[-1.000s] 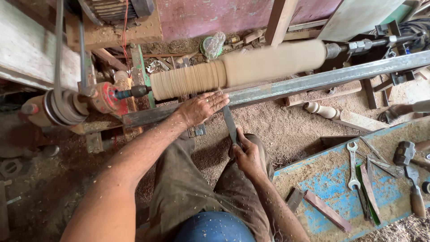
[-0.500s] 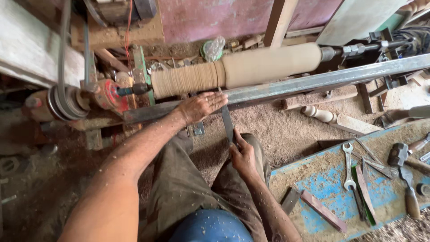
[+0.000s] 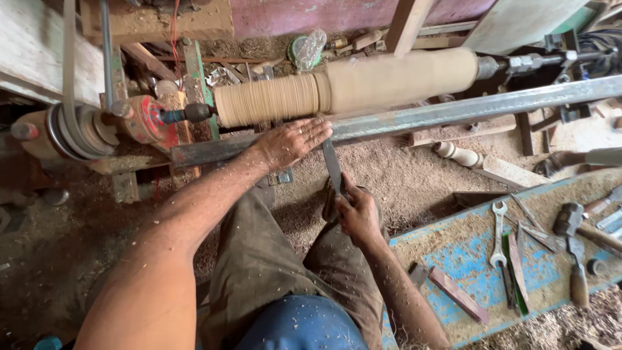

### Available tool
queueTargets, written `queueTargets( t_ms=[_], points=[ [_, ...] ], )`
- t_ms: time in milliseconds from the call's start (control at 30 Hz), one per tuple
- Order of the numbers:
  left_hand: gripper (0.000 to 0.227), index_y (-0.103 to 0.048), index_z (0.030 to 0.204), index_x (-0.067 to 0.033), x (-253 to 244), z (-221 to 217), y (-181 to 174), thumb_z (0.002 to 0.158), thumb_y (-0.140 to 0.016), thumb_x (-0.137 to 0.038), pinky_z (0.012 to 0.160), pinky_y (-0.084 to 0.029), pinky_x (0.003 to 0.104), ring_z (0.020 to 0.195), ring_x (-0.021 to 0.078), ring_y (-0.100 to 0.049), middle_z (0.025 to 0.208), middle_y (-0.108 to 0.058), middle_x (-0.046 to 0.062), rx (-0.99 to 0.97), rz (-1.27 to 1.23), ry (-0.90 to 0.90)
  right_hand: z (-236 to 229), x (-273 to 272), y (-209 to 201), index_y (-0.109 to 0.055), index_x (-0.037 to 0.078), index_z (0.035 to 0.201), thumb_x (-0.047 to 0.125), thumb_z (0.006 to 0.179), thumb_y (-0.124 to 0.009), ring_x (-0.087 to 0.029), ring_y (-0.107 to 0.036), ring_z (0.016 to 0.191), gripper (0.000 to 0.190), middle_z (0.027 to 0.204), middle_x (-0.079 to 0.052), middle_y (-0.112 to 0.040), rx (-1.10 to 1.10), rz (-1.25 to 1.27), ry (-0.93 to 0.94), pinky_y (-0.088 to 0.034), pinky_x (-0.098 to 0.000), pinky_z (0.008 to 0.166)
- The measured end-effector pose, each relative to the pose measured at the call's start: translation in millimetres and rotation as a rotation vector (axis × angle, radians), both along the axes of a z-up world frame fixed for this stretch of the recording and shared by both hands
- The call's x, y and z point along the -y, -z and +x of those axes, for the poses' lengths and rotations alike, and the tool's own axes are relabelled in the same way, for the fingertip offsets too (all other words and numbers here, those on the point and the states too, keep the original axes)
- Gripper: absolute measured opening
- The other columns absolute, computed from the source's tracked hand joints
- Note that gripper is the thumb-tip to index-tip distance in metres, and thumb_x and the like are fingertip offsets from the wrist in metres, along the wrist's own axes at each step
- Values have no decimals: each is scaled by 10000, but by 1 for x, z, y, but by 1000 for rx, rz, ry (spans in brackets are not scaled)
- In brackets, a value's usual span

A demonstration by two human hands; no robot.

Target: The person shapes a piece of wood on a lathe using a chisel, holding the tool against the rotating wood to carve grooves and then sharpening the chisel on a stone.

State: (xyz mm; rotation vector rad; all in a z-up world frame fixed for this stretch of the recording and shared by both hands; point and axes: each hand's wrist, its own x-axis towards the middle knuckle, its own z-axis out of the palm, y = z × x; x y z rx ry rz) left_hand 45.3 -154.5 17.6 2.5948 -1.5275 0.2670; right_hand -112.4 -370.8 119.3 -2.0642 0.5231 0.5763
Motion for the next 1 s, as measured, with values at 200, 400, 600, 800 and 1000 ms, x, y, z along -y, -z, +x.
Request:
queueTargets(
  t_ms=[200, 400, 600, 800, 1000],
  points=[
    [496, -489, 1481, -53, -3, -7, -5, 991, -550, -4, 1184, -431, 368, 1400, 204, -542, 1540, -507, 110, 161, 14, 68, -13, 15, 39, -447, 131, 1577, 119, 973, -638, -44, -582, 565, 633, 878, -103, -709, 209, 170, -29, -479, -226, 465],
    [483, -535, 1487, -109, -2, -4, 10, 1023, -550, 25, 1119, -461, 338, 1327, 162, -596, 1522, -549, 78, 273, -14, 24, 4, 42, 37, -447, 152, 1548, 83, 954, -612, -82, -436, 424, 620, 875, -133, -762, 5, 284, 11, -393, -249, 358],
    [513, -500, 1501, -98, -4, -4, 8, 1004, -574, 1, 1201, -425, 344, 1395, 181, -554, 1527, -521, 78, 285, 3, -9, -2, 9, 28, -506, 182, 1534, 104, 956, -648, -66, -455, 443, 601, 852, -129, -729, 59, 252, 92, -384, -241, 376],
    [571, -460, 1530, -97, -2, 2, 10, 981, -579, 3, 1252, -334, 346, 1421, 183, -518, 1558, -502, 64, 277, 65, -18, -2, -5, 7, -513, 272, 1498, 187, 965, -654, -62, -518, 469, 558, 897, -53, -792, -66, -6, 70, -429, -250, 426],
    [581, -486, 1529, -105, -5, 0, 16, 976, -581, 47, 1242, -366, 345, 1376, 134, -548, 1539, -546, 54, 174, -2, -20, -14, -12, 52, -492, 46, 1540, 25, 968, -606, -58, -502, 535, 583, 839, -59, -668, 156, 472, 222, -405, -222, 438]
  ],
)
